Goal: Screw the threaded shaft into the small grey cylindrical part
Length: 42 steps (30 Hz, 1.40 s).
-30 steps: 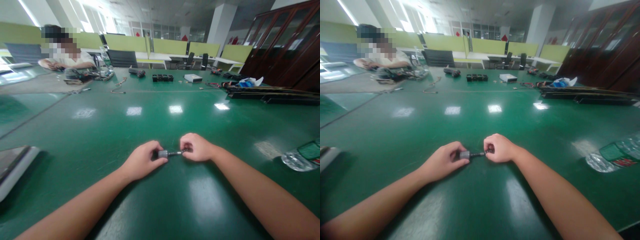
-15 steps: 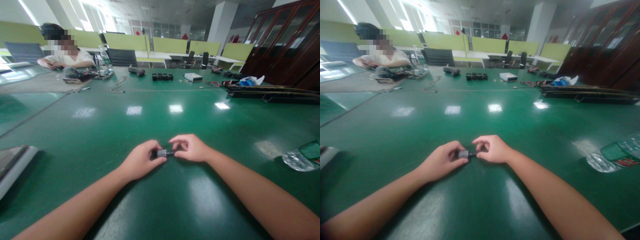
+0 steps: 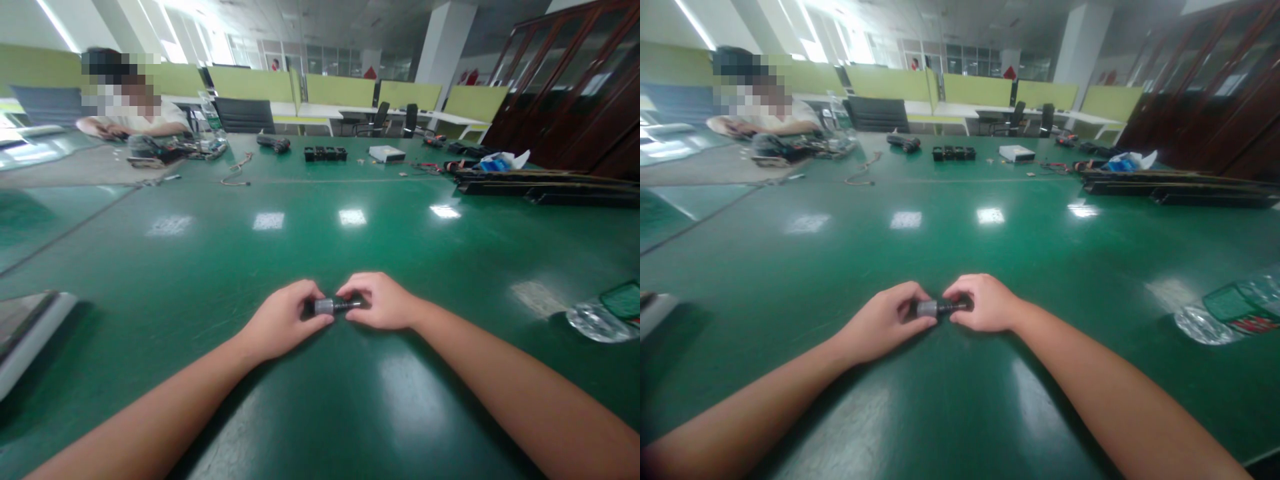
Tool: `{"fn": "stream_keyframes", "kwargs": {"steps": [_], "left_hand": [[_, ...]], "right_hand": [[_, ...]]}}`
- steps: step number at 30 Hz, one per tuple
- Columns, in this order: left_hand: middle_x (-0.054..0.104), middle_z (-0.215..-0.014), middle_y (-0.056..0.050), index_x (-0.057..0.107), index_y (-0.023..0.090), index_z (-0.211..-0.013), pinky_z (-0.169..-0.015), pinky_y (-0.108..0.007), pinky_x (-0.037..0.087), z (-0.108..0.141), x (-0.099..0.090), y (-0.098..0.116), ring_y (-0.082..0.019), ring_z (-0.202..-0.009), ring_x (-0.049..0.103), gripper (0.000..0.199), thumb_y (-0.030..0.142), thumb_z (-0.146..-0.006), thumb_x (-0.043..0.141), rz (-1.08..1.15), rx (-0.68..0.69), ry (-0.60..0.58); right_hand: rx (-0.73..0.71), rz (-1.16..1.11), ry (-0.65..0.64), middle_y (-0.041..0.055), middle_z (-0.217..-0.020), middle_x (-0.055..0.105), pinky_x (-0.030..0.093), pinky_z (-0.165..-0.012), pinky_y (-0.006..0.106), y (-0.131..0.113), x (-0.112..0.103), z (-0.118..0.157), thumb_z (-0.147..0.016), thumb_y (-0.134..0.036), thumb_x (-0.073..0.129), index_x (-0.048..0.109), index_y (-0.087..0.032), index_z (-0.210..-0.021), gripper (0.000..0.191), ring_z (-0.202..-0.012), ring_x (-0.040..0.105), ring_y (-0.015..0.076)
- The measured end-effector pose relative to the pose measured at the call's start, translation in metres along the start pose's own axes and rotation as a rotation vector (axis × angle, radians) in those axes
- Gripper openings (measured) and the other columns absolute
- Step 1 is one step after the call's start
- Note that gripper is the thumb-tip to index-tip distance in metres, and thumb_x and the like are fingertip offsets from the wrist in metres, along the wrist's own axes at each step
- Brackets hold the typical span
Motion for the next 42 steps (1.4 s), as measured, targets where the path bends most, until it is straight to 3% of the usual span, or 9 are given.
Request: {"fn": "stream_keyframes", "kwargs": {"steps": [13, 42], "left_hand": [[0.058, -0.074, 0.002, 0.066, 0.020, -0.092, -0.066, -0.027, 0.039, -0.0005, 0.0010, 0.0001, -0.015, -0.066, 0.052, 0.026, 0.045, -0.083, 0.070, -0.001, 0.019, 0.003], [0.062, -0.078, 0.001, 0.067, 0.021, -0.092, -0.068, -0.028, 0.042, -0.0005, -0.0004, 0.0015, -0.017, -0.069, 0.056, 0.027, 0.046, -0.084, 0.069, -0.006, 0.011, -0.004]], "right_hand": [[-0.071, 0.173, -0.002, 0.0011, -0.091, 0.073, 0.043, -0.082, 0.029, -0.0085, 0.0076, -0.0026, -0.079, -0.021, 0.074, 0.073, -0.020, -0.095, 0.016, -0.083, 0.064, 0.0166], [-0.113, 0.189, -0.006, 0.0008, -0.082, 0.071, 0.043, -0.078, 0.028, -0.0087, 0.0079, -0.0023, -0.081, -0.020, 0.072, 0.074, -0.019, -0.089, 0.009, -0.076, 0.063, 0.0151]]}}
Point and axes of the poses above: each hand's wrist, its own z-axis away from the middle knuckle, its own x-axis out of the palm, y = z × x, the point moved 7 cm from there along -z, towards the middle knuckle
